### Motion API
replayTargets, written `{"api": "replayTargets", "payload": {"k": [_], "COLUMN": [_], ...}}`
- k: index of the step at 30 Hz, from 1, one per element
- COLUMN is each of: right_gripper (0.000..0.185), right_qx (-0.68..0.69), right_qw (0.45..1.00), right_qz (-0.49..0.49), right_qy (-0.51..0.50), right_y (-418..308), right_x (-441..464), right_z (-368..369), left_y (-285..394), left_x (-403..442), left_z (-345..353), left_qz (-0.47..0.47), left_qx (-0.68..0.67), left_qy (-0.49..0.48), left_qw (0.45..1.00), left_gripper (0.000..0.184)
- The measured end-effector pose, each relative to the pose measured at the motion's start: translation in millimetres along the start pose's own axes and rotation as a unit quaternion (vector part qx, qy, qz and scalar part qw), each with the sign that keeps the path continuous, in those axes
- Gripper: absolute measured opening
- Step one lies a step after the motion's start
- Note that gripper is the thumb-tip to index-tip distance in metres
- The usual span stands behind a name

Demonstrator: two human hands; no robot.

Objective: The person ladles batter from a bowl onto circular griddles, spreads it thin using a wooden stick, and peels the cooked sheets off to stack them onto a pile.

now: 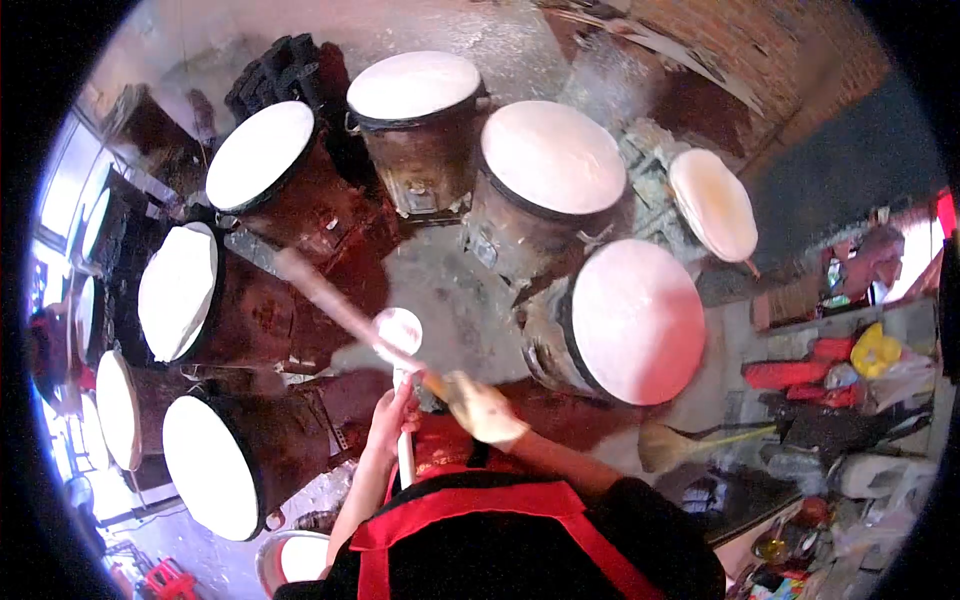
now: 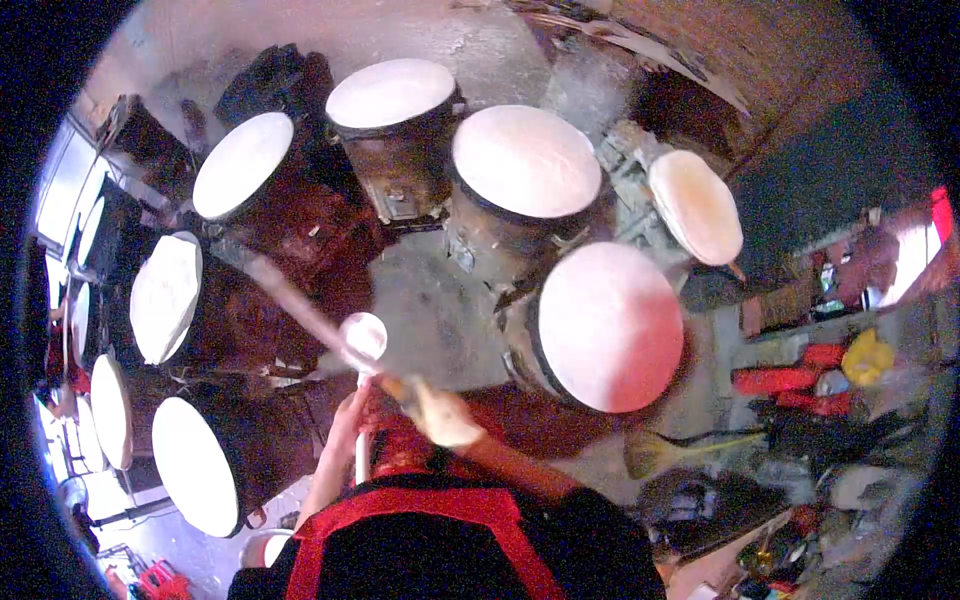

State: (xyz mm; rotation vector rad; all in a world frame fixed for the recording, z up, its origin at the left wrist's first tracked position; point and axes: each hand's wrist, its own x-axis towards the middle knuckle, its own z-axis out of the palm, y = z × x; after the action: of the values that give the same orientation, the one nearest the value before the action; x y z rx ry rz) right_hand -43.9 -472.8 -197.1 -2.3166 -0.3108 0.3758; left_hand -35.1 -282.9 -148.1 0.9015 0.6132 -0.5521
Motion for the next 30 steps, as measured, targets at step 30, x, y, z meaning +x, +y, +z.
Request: {"api": "replayTargets", "payload": {"k": [30], "right_gripper": [0.028], "right_qx": [-0.574], "right_qw": [0.697], "right_qz": [-0.140], "right_qy": [-0.407], "right_y": [323.0], "right_x": [494.5], "right_z": [31.0], "left_y": [119.4], "left_x": [75.3], "left_z": [-75.1], "left_qz": [0.059], "left_qx": [-0.678], "left_qy": [0.291], "left_qw": [0.673], "left_gripper": [0.026]}}
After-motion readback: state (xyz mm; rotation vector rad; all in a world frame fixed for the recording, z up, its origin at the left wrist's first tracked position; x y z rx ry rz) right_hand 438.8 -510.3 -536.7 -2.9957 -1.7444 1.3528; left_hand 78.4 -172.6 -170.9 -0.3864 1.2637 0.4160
